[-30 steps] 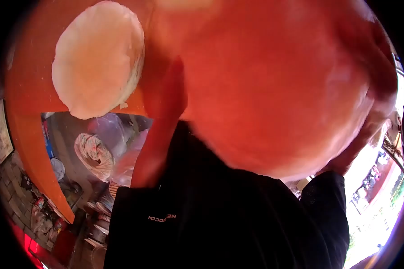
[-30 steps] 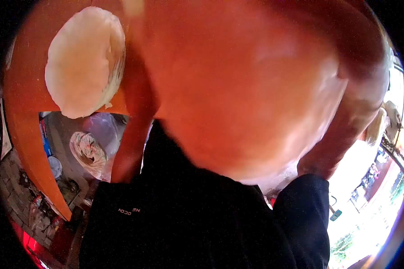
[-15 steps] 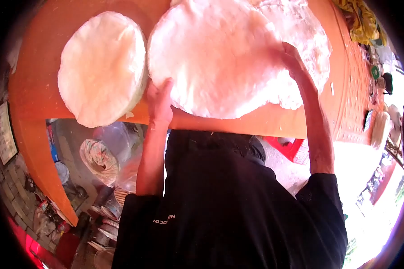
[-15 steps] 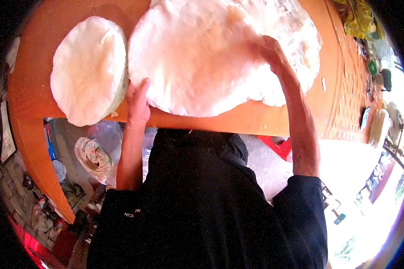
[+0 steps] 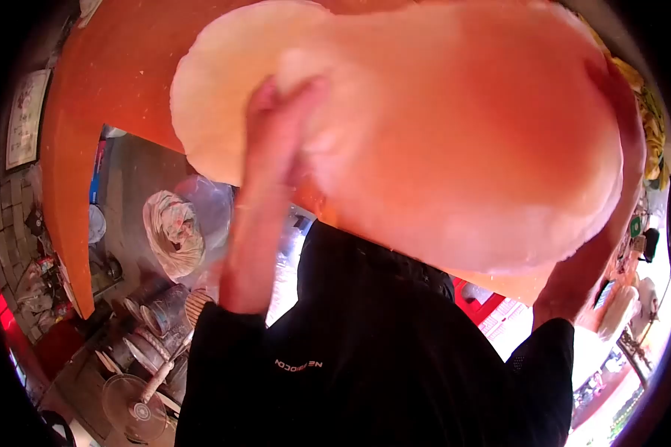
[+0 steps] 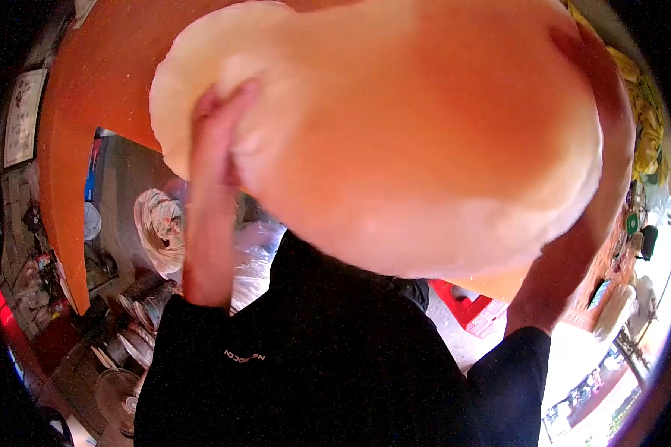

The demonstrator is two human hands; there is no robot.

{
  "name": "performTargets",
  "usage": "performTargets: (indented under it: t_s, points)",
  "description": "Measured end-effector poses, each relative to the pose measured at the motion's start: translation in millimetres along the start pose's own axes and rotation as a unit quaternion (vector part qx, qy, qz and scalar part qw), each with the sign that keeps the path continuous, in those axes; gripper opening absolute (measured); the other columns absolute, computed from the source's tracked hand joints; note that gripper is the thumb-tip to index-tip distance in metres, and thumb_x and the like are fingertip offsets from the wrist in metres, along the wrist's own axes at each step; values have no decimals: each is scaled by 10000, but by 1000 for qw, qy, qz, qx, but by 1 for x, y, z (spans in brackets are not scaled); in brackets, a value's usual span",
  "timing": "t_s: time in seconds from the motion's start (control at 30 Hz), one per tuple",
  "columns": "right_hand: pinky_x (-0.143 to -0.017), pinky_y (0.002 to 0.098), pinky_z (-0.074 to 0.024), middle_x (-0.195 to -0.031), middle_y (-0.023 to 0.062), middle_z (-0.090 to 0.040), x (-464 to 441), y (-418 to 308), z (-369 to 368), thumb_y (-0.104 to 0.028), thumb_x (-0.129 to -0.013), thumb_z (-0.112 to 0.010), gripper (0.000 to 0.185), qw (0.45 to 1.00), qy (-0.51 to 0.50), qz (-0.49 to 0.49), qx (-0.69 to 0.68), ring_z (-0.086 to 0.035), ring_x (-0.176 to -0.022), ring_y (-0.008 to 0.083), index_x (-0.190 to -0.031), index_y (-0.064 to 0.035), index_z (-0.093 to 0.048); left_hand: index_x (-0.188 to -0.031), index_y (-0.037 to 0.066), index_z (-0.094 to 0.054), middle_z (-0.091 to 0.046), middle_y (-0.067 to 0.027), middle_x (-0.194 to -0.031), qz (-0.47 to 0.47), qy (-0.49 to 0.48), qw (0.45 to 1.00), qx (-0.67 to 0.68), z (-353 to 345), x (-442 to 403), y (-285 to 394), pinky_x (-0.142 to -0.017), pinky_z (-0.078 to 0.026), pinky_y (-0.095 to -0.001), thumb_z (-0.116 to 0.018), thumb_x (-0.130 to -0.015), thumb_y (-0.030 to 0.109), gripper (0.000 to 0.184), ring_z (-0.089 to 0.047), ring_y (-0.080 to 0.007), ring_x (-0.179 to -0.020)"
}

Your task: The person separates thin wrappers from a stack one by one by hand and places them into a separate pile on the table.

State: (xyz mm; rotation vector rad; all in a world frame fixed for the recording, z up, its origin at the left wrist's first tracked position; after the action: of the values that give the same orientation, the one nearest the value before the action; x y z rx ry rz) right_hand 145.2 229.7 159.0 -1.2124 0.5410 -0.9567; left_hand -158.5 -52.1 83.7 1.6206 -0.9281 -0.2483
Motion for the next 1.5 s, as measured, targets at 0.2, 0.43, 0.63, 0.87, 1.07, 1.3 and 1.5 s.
performTargets:
  t_s: [0.2, 0.43, 0.63, 0.87, 1.07, 1.3, 1.5]
  points:
    - [-918, 305, -450, -1065, 75, -661, -86, -20, -121, -179, -914, -531, 296, 978, -95, 163, -84, -602, -975, 176, -1124, 2, -636, -1210, -31, -551, -624, -148, -1144, -61, 66, 996, 20, 141, -20, 69, -876, -517, -372, -669, -829, 92, 418, -629, -254, -1013]
    - [-530, 244, -410, -700, -5, -569, -75, 125, -337, -153, -770, -683, 147, 950, -227, -83, -197, -515, -600, 88, -841, -26, -669, -1271, -47, -498, -590, -155, -1211, 23, 147, 988, -45, 308, -73, -12, -942, -472, -395, -628, -858, 85, 453, -597, -261, -1076]
    - [-519, 243, -386, -672, -35, -508, -63, 104, -321, -162, -768, -685, 143, 964, -207, -95, -134, -466, -576, 81, -775, -39, -613, -1249, -59, -504, -588, -161, -1208, 2, 140, 990, -33, 301, -71, -10, -923, -488, -384, -622, -851, 60, 432, -589, -277, -1094]
    - [-624, 339, -480, -837, 53, -664, -79, -50, -316, -129, -818, -622, 155, 941, -182, 284, 3, -589, -717, 129, -908, -13, -670, -1276, -26, -492, -571, -160, -1258, 15, 105, 992, -66, 291, -79, 60, -960, -479, -407, -561, -891, 78, 405, -564, -293, -1149]
    - [-624, 301, -494, -767, 18, -643, -93, -6, -324, -119, -802, -661, 140, 948, -218, 119, -201, -605, -694, 123, -866, 4, -643, -1298, -8, -479, -584, -163, -1224, -1, 95, 995, 2, 280, -67, 66, -917, -506, -408, -591, -855, 74, 464, -584, -284, -1113]
    - [-642, 263, -499, -784, 27, -646, -72, 112, -338, -149, -780, -729, 288, 986, -147, -25, -71, -616, -710, 117, -985, 29, -631, -1235, -63, -528, -590, -157, -1227, 6, 208, 975, -82, 327, -88, -12, -953, -476, -368, -612, -843, 48, 416, -595, -256, -1095]
    - [-660, 256, -498, -837, 82, -634, -27, 40, -285, -225, -791, -734, 430, 996, -18, 39, 83, -621, -728, 131, -1078, 58, -583, -1304, -51, -468, -566, -165, -1266, 3, 174, 983, -51, 329, -83, -17, -983, -457, -374, -596, -851, 43, 481, -574, -262, -1134]
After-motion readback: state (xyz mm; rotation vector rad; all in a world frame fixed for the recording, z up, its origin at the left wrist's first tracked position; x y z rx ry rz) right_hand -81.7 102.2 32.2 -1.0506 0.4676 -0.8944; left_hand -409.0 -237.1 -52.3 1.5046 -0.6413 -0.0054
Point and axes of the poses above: each hand's wrist, its own x-axis away from the middle knuckle, its own z-axis out of the back of the hand, y = z × x, the point moved 8 cm from there along -x, towards the middle knuckle
